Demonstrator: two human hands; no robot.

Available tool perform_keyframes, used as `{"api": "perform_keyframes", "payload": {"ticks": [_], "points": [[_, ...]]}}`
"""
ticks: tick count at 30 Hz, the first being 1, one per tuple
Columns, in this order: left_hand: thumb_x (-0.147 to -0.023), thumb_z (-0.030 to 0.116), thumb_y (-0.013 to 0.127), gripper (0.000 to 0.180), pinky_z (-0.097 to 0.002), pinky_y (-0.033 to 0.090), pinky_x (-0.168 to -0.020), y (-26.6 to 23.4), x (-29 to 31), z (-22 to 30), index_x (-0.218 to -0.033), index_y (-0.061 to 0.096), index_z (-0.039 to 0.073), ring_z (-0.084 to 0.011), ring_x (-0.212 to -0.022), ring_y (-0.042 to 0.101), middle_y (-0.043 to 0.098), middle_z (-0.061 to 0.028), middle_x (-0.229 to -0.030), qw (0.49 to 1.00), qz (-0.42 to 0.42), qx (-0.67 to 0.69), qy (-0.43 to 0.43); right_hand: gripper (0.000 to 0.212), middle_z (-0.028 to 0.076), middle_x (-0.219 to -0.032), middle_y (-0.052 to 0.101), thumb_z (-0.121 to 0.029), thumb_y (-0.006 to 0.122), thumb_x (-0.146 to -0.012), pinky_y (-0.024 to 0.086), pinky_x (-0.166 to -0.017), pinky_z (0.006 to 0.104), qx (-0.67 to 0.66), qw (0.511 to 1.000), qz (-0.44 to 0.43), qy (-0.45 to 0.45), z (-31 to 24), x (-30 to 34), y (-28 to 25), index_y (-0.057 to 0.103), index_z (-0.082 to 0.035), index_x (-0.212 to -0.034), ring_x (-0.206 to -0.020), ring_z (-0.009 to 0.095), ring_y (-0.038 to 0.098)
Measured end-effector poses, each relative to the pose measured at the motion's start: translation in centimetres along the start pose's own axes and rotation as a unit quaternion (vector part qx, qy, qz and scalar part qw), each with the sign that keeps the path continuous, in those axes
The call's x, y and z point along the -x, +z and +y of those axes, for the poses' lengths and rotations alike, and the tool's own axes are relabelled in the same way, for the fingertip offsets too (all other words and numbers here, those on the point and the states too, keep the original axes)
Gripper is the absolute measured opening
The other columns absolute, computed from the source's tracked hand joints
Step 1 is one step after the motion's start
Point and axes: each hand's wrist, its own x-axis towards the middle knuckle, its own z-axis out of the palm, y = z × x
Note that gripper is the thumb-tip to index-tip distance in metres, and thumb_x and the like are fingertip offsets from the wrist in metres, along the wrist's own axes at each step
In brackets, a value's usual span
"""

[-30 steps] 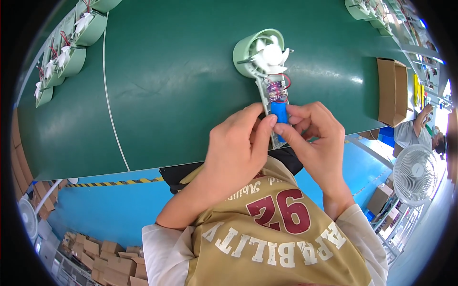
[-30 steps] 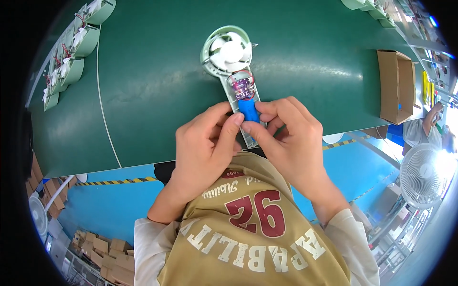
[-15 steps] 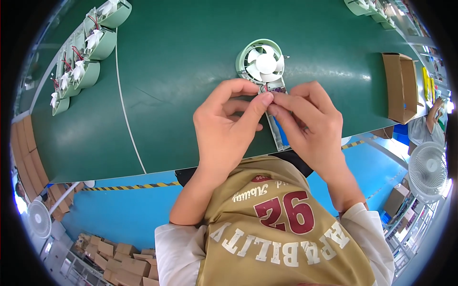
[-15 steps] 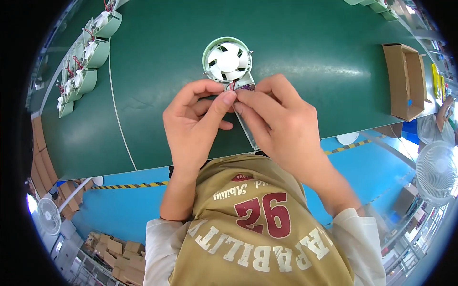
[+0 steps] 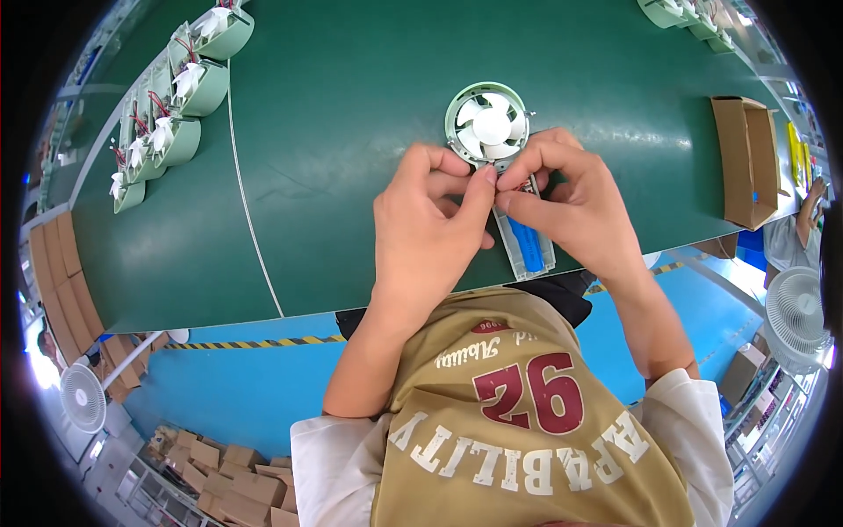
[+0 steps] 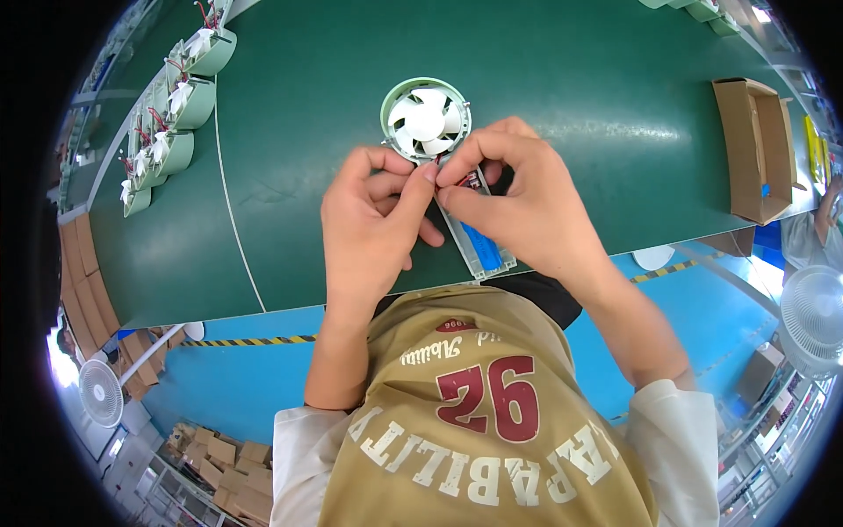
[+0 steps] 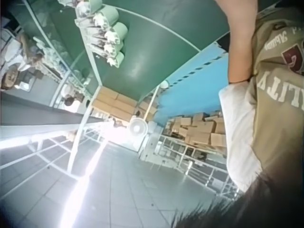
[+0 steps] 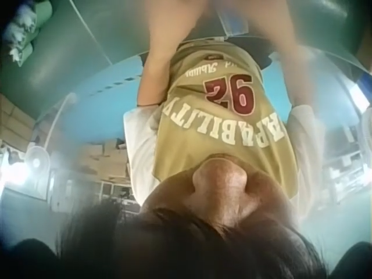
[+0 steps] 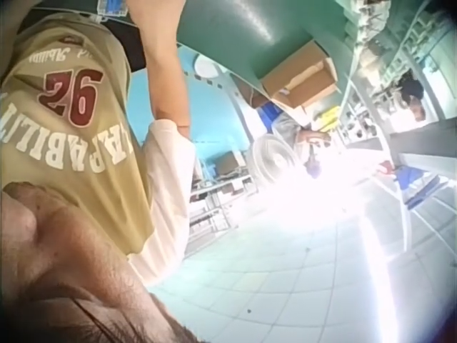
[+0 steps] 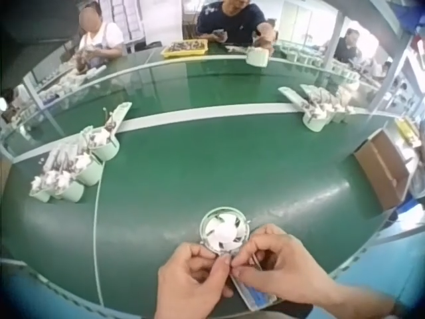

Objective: The person assembles portable fans along a conveyor belt by connecting internal wiring to the circuit board, inserting a battery into the handle housing, and placing the assembled fan back onto the line.

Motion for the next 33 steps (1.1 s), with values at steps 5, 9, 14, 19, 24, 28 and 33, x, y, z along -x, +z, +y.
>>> {"api": "perform_keyframes", "payload": {"ticks": [5,9,14,19,24,28,33], "points": [[-0.091,0.012,0.071,0.028,-0.0246,0.049,-0.043,-0.6,0.3,0.3,-0.103,0.051,-0.004,-0.0132,-0.057,0.068,0.073,-0.0137,-0.083,0.999,-0.038,0.01,-0.024,0.027,0.0,-0.095,0.053,-0.006,0.079,-0.074,0.039,-0.058,0.0229,0.05,0.996,0.031,0.067,-1.8,0.5,0.6,0.056,-0.005,-0.087,-0.077,0.006,0.047],[-0.092,0.011,0.07,0.027,-0.0247,0.05,-0.043,-0.3,0.2,0.3,-0.103,0.051,-0.005,-0.0126,-0.058,0.068,0.072,-0.0139,-0.083,0.999,-0.042,0.0,-0.023,0.039,0.004,-0.099,0.058,-0.009,0.082,-0.074,0.046,-0.064,0.0236,-0.019,0.995,0.04,0.085,-1.3,0.8,-0.1,0.055,-0.004,-0.102,-0.083,0.009,0.054],[-0.094,0.004,0.066,0.02,-0.0252,0.053,-0.048,-0.4,0.3,-0.5,-0.104,0.05,-0.005,-0.0121,-0.059,0.066,0.07,-0.0122,-0.078,0.995,-0.051,0.082,-0.022,0.07,0.013,-0.12,0.061,-0.011,0.087,-0.072,0.053,-0.081,0.0317,-0.052,0.995,0.048,0.069,-1.5,1.6,0.0,0.052,-0.001,-0.131,-0.1,0.018,0.063],[-0.094,0.0,0.064,0.016,-0.0241,0.05,-0.044,-0.9,1.0,-0.7,-0.103,0.052,-0.004,-0.0133,-0.053,0.063,0.067,-0.0109,-0.076,0.99,-0.051,0.123,-0.042,0.084,0.02,-0.138,0.055,-0.011,0.086,-0.075,0.053,-0.097,0.0391,-0.173,0.975,0.036,0.138,-2.8,2.3,0.0,0.042,0.006,-0.145,-0.114,0.025,0.063],[-0.094,0.0,0.064,0.017,-0.0219,0.047,-0.042,-0.8,2.7,-0.5,-0.104,0.05,-0.001,-0.0083,-0.053,0.061,0.065,-0.0079,-0.075,0.974,-0.076,0.206,-0.064,0.061,0.017,-0.122,0.067,-0.017,0.07,-0.092,0.049,-0.098,0.0341,-0.318,0.933,-0.038,0.165,-2.6,1.5,-0.5,0.045,0.01,-0.141,-0.113,0.021,0.063],[-0.094,-0.001,0.064,0.019,-0.0206,0.048,-0.044,0.5,3.2,-0.8,-0.105,0.048,0.001,-0.0063,-0.056,0.061,0.064,-0.006,-0.076,0.973,-0.064,0.217,-0.047,0.054,0.014,-0.116,0.069,-0.009,0.073,-0.089,0.052,-0.092,0.0323,-0.344,0.922,-0.006,0.176,-2.9,1.7,-0.2,0.051,0.006,-0.136,-0.105,0.018,0.066],[-0.095,-0.002,0.062,0.019,-0.0222,0.052,-0.046,0.3,2.2,-0.9,-0.106,0.046,-0.002,-0.0108,-0.057,0.063,0.066,-0.0111,-0.084,0.986,-0.037,0.15,0.059,0.053,0.012,-0.109,0.07,0.002,0.075,-0.082,0.056,-0.084,0.0311,-0.346,0.922,0.008,0.174,-3.4,-0.4,0.2,0.055,0.003,-0.131,-0.098,0.017,0.068]]}}
